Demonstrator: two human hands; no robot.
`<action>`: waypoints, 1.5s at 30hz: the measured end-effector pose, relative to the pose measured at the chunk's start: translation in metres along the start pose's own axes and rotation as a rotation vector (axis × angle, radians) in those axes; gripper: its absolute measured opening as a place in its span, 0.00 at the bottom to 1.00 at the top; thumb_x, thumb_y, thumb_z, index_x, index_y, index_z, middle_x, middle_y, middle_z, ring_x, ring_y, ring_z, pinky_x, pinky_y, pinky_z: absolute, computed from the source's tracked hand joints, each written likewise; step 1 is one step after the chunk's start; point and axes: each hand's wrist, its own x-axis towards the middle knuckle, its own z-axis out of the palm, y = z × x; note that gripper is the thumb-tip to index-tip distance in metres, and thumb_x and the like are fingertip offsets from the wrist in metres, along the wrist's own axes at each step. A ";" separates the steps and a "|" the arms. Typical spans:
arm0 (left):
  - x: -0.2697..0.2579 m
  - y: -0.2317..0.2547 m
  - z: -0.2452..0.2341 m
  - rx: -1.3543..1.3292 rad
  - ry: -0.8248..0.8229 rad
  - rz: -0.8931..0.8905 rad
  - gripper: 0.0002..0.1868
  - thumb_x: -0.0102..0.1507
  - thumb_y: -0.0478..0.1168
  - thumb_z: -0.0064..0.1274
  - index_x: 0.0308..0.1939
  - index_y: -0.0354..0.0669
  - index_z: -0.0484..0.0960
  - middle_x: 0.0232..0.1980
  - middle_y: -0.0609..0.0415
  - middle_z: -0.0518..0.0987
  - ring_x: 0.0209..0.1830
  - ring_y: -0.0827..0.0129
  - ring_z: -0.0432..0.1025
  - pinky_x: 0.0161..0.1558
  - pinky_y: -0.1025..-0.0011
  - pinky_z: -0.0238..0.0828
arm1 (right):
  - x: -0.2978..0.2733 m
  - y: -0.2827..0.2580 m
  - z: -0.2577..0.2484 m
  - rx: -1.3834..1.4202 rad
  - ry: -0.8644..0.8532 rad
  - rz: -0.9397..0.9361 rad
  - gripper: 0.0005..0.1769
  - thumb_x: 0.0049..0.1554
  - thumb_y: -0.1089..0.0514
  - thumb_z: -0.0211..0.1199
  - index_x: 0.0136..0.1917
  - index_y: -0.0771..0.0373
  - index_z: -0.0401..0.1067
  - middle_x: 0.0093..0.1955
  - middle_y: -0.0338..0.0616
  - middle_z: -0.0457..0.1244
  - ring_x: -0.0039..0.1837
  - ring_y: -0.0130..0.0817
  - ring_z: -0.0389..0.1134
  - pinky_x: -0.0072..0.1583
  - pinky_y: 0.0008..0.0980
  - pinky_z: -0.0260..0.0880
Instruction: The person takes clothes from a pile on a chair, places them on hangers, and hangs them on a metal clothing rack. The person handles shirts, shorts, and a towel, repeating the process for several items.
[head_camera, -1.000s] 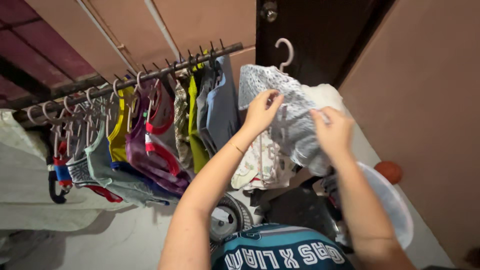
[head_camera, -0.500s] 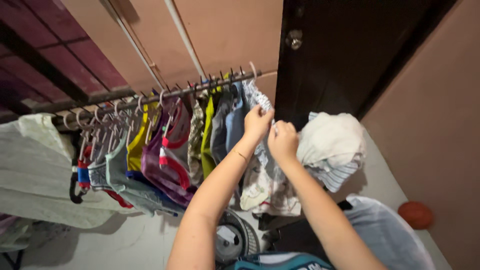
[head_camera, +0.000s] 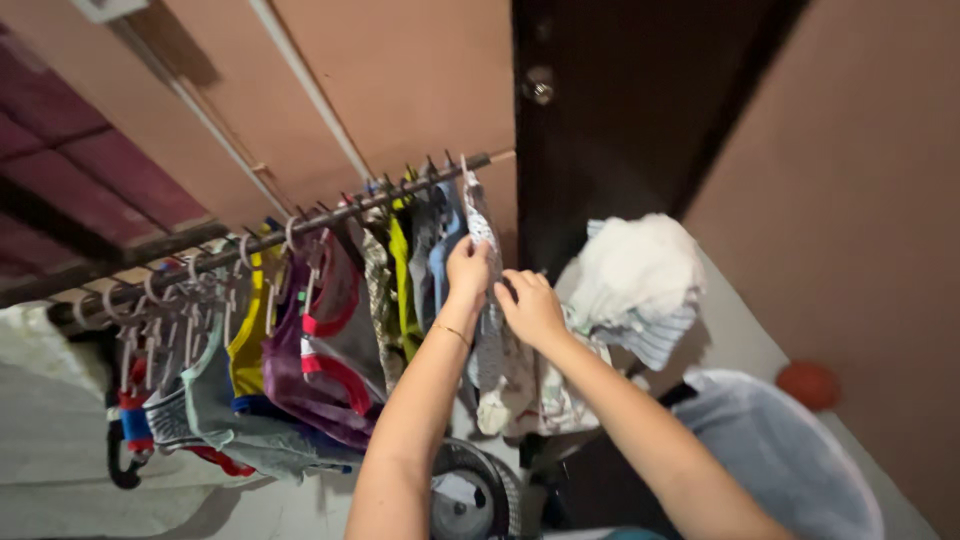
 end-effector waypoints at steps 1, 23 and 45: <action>-0.003 -0.003 0.001 0.002 0.003 0.031 0.12 0.67 0.37 0.52 0.50 0.33 0.83 0.37 0.53 0.81 0.31 0.72 0.71 0.32 0.73 0.67 | -0.004 0.003 -0.003 -0.005 0.019 0.012 0.18 0.60 0.51 0.62 0.56 0.66 0.75 0.51 0.55 0.68 0.55 0.55 0.67 0.57 0.47 0.67; -0.178 0.070 0.048 0.648 -0.380 0.864 0.34 0.64 0.37 0.58 0.72 0.34 0.64 0.77 0.36 0.60 0.77 0.40 0.55 0.76 0.50 0.50 | -0.160 0.061 -0.146 -0.211 0.409 0.368 0.23 0.63 0.52 0.60 0.67 0.66 0.70 0.63 0.58 0.65 0.65 0.54 0.65 0.65 0.44 0.65; -0.278 -0.234 0.266 0.803 -0.786 0.177 0.29 0.57 0.46 0.62 0.60 0.37 0.77 0.58 0.36 0.76 0.60 0.44 0.70 0.61 0.56 0.66 | -0.463 0.216 -0.310 0.479 1.193 1.307 0.15 0.64 0.52 0.58 0.59 0.60 0.75 0.40 0.36 0.63 0.37 0.24 0.58 0.38 0.26 0.56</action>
